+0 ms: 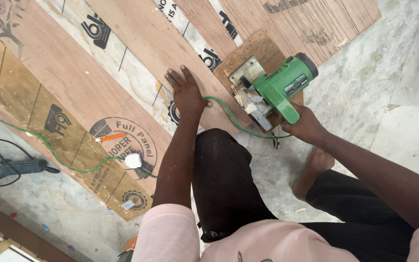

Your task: The person uses a circular saw to cut a long wooden plank on the floor. They measure and mark the wood with a pencil and tape measure, then make a straight cut along the marked line. The person is barefoot and works in a cluttered workshop environment.

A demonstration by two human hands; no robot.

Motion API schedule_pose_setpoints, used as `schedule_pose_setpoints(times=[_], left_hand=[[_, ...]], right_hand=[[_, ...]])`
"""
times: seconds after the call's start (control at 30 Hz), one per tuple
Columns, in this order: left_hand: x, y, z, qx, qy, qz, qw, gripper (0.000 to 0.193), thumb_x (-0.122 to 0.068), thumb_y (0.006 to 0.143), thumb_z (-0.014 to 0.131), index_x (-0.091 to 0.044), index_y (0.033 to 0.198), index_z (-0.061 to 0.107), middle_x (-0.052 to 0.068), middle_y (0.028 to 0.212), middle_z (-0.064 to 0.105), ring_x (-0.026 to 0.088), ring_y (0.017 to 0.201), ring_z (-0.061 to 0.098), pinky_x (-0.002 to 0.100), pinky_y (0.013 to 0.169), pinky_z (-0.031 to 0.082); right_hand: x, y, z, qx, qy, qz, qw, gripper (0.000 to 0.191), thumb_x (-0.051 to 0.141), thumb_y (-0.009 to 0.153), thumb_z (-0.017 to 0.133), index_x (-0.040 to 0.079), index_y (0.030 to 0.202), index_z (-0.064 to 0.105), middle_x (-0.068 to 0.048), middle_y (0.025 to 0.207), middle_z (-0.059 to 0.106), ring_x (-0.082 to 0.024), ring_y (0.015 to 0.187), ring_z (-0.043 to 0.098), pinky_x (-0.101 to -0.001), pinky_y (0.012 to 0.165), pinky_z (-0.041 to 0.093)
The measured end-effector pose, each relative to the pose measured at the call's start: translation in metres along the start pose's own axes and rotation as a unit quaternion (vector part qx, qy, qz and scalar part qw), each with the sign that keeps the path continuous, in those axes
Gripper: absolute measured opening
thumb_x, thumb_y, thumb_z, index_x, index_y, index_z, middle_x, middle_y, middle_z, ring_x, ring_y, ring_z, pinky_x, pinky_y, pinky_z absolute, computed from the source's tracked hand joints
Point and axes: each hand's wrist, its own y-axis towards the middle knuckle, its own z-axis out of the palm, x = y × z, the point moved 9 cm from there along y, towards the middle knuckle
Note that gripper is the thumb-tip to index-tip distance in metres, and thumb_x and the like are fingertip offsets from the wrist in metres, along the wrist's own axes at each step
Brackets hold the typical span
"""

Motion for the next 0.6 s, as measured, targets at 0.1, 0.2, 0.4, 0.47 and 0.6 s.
schedule_pose_setpoints(times=[0.1, 0.2, 0.4, 0.47, 0.6], left_hand=[[-0.0011, -0.0004, -0.0028, 0.002, 0.003, 0.003, 1.0, 0.157, -0.05, 0.042, 0.102, 0.005, 0.158, 0.012, 0.048, 0.156, 0.01, 0.06, 0.15, 0.01, 0.048, 0.101, 0.054], [-0.0009, -0.0012, -0.0035, 0.012, 0.006, 0.003, 1.0, 0.156, -0.051, 0.044, 0.102, 0.006, 0.158, 0.012, 0.049, 0.156, 0.011, 0.061, 0.15, 0.011, 0.048, 0.1, 0.055], [-0.0013, -0.0009, -0.0062, 0.001, 0.014, 0.015, 1.0, 0.156, -0.052, 0.043, 0.101, 0.006, 0.157, 0.012, 0.05, 0.154, 0.01, 0.061, 0.149, 0.01, 0.048, 0.096, 0.056], [-0.0012, 0.0, -0.0055, 0.004, 0.014, 0.017, 1.0, 0.156, -0.052, 0.044, 0.101, 0.006, 0.157, 0.012, 0.051, 0.154, 0.009, 0.062, 0.149, 0.01, 0.048, 0.096, 0.056], [-0.0001, 0.0001, -0.0048, 0.0, 0.011, 0.015, 1.0, 0.156, -0.051, 0.044, 0.101, 0.006, 0.158, 0.012, 0.05, 0.155, 0.009, 0.061, 0.15, 0.011, 0.048, 0.097, 0.056]], right_hand=[[0.0016, 0.0015, 0.0001, 0.001, 0.001, 0.005, 1.0, 0.024, 0.01, 0.078, 0.073, 0.007, 0.101, 0.067, -0.006, 0.085, 0.071, -0.017, 0.08, 0.066, -0.034, 0.077, 0.055], [0.001, 0.0031, -0.0003, -0.003, -0.015, 0.024, 1.0, 0.025, 0.01, 0.077, 0.072, 0.006, 0.101, 0.066, -0.007, 0.086, 0.071, -0.017, 0.081, 0.068, -0.0344, 0.077, 0.056], [0.0013, 0.0056, -0.0003, -0.002, -0.019, 0.047, 0.999, 0.028, 0.009, 0.077, 0.072, 0.008, 0.105, 0.066, -0.007, 0.087, 0.071, -0.017, 0.081, 0.068, -0.0347, 0.076, 0.056], [0.0057, 0.0068, 0.0009, 0.004, 0.003, 0.028, 1.0, 0.025, 0.009, 0.078, 0.072, 0.007, 0.102, 0.067, -0.007, 0.087, 0.07, -0.017, 0.081, 0.067, -0.0348, 0.076, 0.056], [0.0095, 0.0093, 0.0016, 0.007, -0.002, 0.017, 1.0, 0.024, 0.008, 0.078, 0.072, 0.006, 0.101, 0.068, -0.006, 0.086, 0.071, -0.016, 0.081, 0.067, -0.0336, 0.076, 0.055]])
